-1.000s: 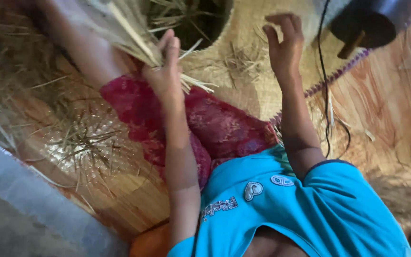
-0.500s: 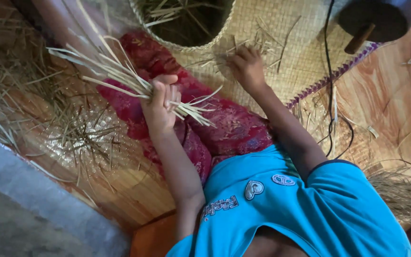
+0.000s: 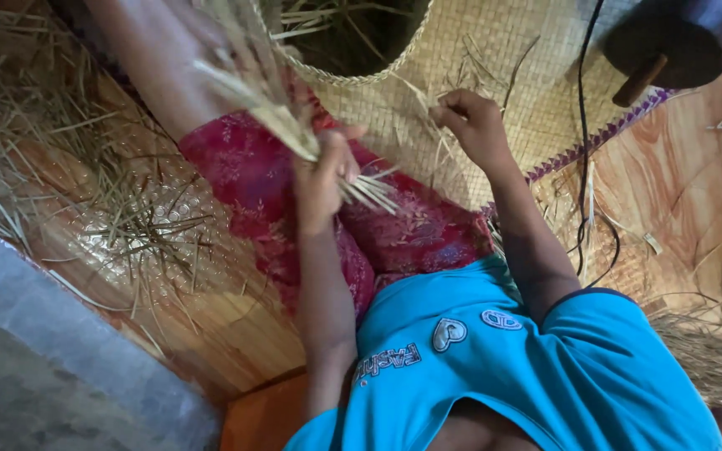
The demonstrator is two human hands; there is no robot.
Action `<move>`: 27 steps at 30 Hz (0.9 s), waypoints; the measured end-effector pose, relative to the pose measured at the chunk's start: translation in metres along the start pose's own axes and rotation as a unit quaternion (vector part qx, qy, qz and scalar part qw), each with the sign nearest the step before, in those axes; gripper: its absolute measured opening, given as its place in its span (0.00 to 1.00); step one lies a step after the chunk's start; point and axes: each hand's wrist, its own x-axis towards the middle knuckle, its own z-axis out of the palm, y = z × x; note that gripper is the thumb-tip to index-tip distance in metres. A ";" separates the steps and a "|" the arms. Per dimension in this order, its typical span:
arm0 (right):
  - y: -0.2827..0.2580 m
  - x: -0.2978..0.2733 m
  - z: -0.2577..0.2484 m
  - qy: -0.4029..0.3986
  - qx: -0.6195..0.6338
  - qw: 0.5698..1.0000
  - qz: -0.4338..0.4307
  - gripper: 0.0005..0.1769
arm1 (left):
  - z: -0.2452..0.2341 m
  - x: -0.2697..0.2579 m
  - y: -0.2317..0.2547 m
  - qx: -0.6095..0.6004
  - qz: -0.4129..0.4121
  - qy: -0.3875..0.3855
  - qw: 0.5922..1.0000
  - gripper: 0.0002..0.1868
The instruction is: The person is sitting on the floor, sorting and bundling dried straw or grass strands to prepare them for weaving.
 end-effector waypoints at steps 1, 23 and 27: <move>-0.010 -0.003 -0.004 -0.020 0.053 0.998 0.037 0.06 | 0.016 -0.001 0.005 0.008 -0.005 0.004 1.000 0.15; -0.070 -0.003 -0.034 -0.107 -0.075 0.991 -0.009 0.10 | 0.062 -0.013 -0.025 0.198 0.036 0.266 0.943 0.12; -0.067 0.002 -0.055 -0.088 -0.165 0.982 -0.017 0.08 | 0.052 -0.007 -0.015 0.140 0.015 0.327 0.934 0.09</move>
